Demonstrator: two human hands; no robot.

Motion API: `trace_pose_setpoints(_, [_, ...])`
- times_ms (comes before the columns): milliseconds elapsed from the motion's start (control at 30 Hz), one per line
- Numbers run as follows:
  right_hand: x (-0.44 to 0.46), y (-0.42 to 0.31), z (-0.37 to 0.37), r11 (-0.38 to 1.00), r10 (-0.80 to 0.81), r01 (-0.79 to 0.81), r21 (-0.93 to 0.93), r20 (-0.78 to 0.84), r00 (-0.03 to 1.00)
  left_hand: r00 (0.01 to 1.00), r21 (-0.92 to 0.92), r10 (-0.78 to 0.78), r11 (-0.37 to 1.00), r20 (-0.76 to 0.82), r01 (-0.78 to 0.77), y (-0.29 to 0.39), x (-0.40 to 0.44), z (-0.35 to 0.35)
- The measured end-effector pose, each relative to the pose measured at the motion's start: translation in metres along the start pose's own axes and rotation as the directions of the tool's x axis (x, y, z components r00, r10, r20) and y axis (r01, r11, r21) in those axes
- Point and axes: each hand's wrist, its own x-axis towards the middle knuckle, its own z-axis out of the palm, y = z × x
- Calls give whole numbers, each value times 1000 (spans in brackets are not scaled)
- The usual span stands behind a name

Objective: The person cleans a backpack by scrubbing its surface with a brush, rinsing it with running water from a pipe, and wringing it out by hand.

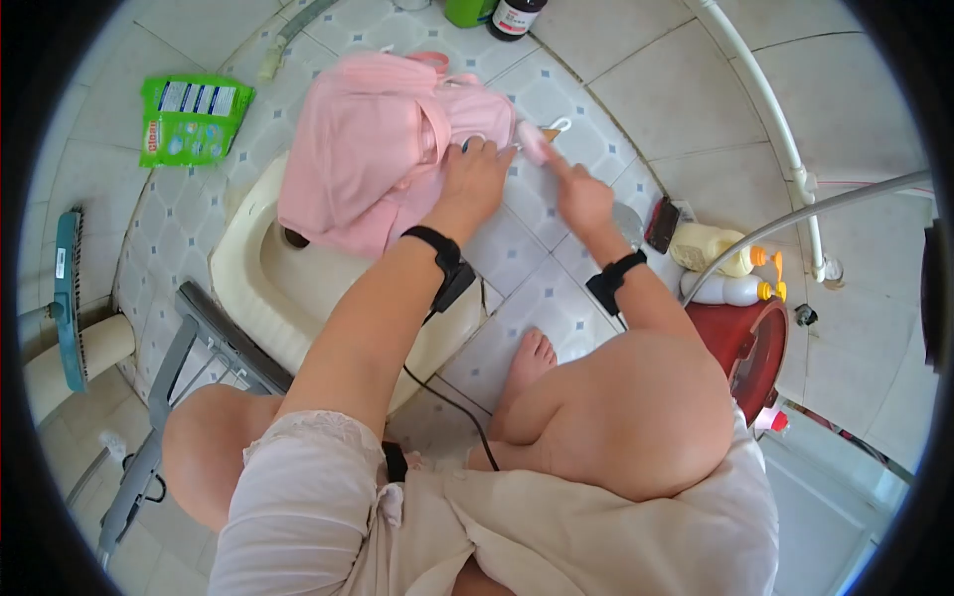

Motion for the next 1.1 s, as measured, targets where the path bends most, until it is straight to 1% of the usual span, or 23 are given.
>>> trace_pose_setpoints(100, [14,33,14,995,65,-69,75,57,996,1000,31,-4,1000,22,3,1,5,-5])
trace_pose_setpoints(167, [28,48,21,956,283,-284,73,23,959,999,31,-1,1000,-39,3,2,4,-2])
trace_pose_setpoints(267, [32,84,4,936,351,-352,14,35,936,996,55,19,998,-90,-14,-11,4,9])
trace_pose_setpoints(300, [25,69,-6,944,331,-331,-11,9,944,995,59,20,998,-94,-14,-13,7,8])
trace_pose_setpoints(333, [18,57,-4,944,331,-331,-12,3,944,994,29,-8,1000,-108,11,-13,10,8])
trace_pose_setpoints(400, [7,44,7,928,340,-345,139,60,939,992,-8,-46,999,-117,45,-13,13,9])
trace_pose_setpoints(500, [-6,48,13,855,460,-473,212,108,881,983,-81,-22,997,-184,7,-15,23,6])
trace_pose_setpoints(533, [-6,54,12,802,518,-534,267,132,845,951,-340,-158,938,-266,61,-11,34,6])
trace_pose_setpoints(567, [-5,61,13,800,523,-537,268,129,843,901,-583,-309,809,-305,81,-10,45,5])
trace_pose_setpoints(600, [-3,72,21,788,516,-521,328,109,850,901,-583,-305,809,-307,76,-19,57,-1])
trace_pose_setpoints(633, [-3,75,23,775,509,-502,384,92,856,938,-914,-293,300,185,274,-33,68,-10])
trace_pose_setpoints(667, [-4,77,25,775,510,-504,381,91,855,831,-798,15,-269,556,539,-40,73,-16])
trace_pose_setpoints(700, [-3,74,22,763,512,-494,416,78,856,726,-693,-39,-337,687,638,-39,72,-9])
trace_pose_setpoints(733, [0,67,17,751,511,-482,452,66,857,726,-693,-42,-341,686,635,-38,67,-11])
trace_pose_setpoints(767, [3,57,14,753,506,-479,452,68,860,719,-701,-48,-273,693,658,-37,60,-11])
trace_pose_setpoints(800, [7,38,6,832,428,-358,424,-80,900,710,-704,-53,-204,702,681,-36,55,-11])
trace_pose_setpoints(833, [7,20,0,896,337,-240,374,-219,916,705,-699,-53,-206,707,685,-34,54,-7])
trace_pose_setpoints(867, [5,6,-2,894,340,-245,375,-213,916,726,-740,-145,-149,672,655,-28,55,-3])
trace_pose_setpoints(900, [6,-6,-5,967,147,-118,224,-116,982,747,-778,-233,-85,623,623,-25,56,0])
trace_pose_setpoints(933, [6,-11,-5,995,-39,38,87,11,999,747,-777,-230,-81,624,625,-28,60,10])
trace_pose_setpoints(1000, [14,23,20,989,-43,50,137,-52,998,830,-704,-110,476,548,528,-39,61,24])
trace_pose_setpoints(1067, [35,58,24,964,265,-262,49,-62,962,851,-743,-179,421,495,520,-37,55,18])
trace_pose_setpoints(1100, [30,57,19,962,269,-267,51,-56,961,860,-777,-231,370,454,510,-34,48,19])
